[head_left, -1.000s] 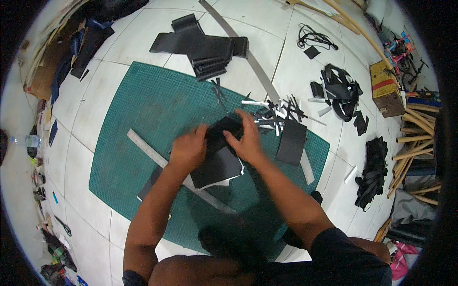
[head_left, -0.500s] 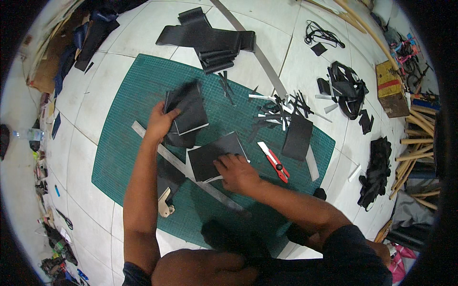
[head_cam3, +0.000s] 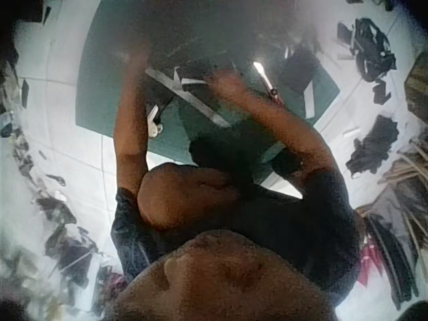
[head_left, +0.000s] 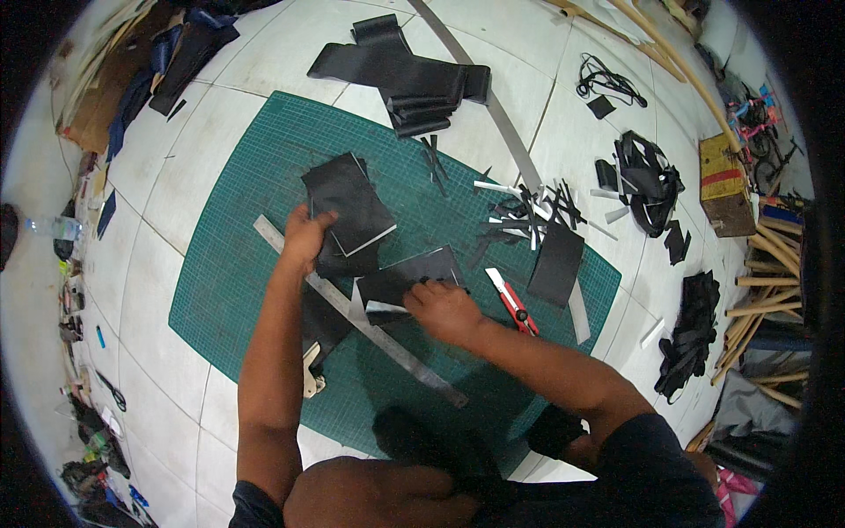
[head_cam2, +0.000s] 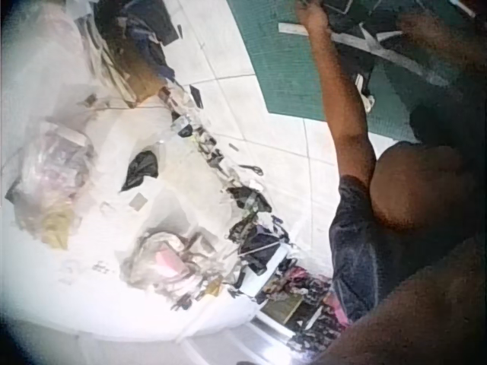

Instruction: The person cuts rectangles from black fabric using a rotary cutter and a metal ruler on a mat and folds a strip of fabric into a pleated shape by hand.

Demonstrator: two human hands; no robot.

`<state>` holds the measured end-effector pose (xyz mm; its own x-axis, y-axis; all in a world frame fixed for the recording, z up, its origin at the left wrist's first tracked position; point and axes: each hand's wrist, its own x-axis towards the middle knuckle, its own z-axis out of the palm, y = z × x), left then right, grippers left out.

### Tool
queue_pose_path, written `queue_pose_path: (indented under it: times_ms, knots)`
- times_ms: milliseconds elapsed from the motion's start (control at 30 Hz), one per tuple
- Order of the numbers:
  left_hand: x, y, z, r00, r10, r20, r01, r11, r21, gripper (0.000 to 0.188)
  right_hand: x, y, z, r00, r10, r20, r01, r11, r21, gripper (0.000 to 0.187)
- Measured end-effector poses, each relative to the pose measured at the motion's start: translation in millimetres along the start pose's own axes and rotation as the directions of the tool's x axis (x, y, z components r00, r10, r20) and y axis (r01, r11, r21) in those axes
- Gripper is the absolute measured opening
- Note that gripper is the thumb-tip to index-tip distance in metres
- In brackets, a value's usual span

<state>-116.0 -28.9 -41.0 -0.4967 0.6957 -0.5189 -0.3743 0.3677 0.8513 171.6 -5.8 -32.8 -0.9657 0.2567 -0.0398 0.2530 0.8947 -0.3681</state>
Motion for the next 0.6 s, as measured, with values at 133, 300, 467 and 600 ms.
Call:
queue_pose_path:
  times_ms: [133, 300, 467, 600]
  knots:
    - [4, -8, -5, 1.000, 0.015, 0.016, -0.016, 0.999, 0.039, 0.031, -2, 7, -13, 0.983, 0.176, -0.058, -0.165, 0.974, 0.157, 0.022]
    - [2, -8, 5, 0.997, 0.034, 0.069, -0.038, 0.998, 0.058, 0.034, -18, 29, -48, 0.898, 0.438, 0.032, -0.375, 0.726, 0.576, 0.026]
    - [10, -24, -11, 0.998, 0.060, 0.037, -0.063, 0.994, 0.089, 0.043, 22, 31, -101, 0.850, 0.515, 0.115, -0.341, 0.370, 0.864, 0.033]
    - [-1, -18, 2, 0.996, 0.022, 0.084, -0.029, 0.997, 0.076, 0.046, 59, 35, -114, 0.855, 0.488, 0.178, -0.283, 0.151, 0.947, 0.038]
